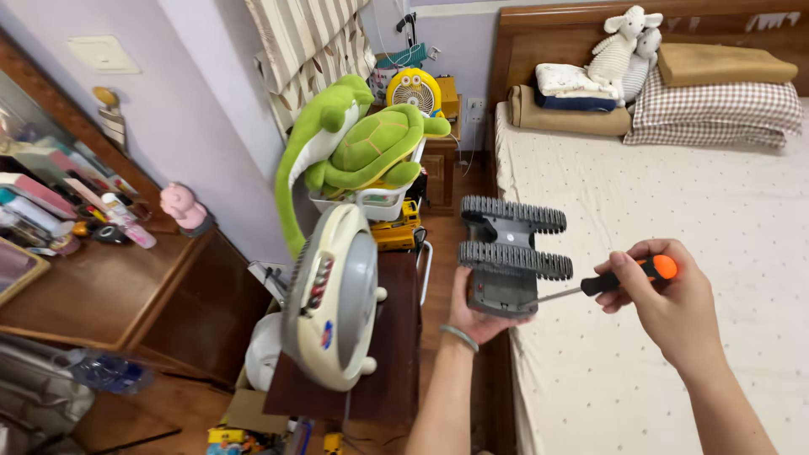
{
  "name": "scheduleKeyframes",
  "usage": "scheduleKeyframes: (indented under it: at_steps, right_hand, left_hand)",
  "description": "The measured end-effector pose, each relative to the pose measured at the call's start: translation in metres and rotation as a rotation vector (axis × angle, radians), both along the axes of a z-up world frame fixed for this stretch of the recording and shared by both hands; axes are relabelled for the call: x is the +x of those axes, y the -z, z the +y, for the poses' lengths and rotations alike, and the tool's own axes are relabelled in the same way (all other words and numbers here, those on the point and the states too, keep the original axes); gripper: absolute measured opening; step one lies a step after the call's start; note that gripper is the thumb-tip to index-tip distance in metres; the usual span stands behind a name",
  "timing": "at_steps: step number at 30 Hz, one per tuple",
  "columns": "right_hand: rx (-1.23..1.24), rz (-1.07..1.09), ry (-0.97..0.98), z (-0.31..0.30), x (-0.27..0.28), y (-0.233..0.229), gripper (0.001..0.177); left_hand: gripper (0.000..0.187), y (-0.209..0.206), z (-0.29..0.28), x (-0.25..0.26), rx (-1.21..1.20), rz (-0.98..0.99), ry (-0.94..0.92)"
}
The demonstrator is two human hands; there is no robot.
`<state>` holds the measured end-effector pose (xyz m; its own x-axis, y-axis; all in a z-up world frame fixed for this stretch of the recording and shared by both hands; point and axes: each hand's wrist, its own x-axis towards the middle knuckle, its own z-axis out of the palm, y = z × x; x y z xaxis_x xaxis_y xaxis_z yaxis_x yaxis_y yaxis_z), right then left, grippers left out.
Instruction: The person retrieves a toy excavator from a shelf, searches through a drawer for tools, and uses a screwdriver to open the battery compartment. They remove the battery and place the toy on the bed, then return to the drawer to search for additional items.
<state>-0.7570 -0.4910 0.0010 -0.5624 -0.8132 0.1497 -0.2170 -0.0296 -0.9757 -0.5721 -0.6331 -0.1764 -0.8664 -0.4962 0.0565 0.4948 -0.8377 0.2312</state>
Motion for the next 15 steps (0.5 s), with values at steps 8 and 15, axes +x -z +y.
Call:
scheduleKeyframes:
  at_steps: [8, 15]
  right_hand:
    - [-0.030, 0.091, -0.224, -0.070, -0.071, -0.011, 0.013]
    - [-0.018, 0.091, -0.290, -0.117, -0.102, -0.003, 0.012]
  left_hand:
    - [0.083, -0.007, -0.051, -0.044, -0.067, -0.139, -0.168]
    - [0.088, 0.001, -0.080, -0.061, 0.069, -0.113, -0.216]
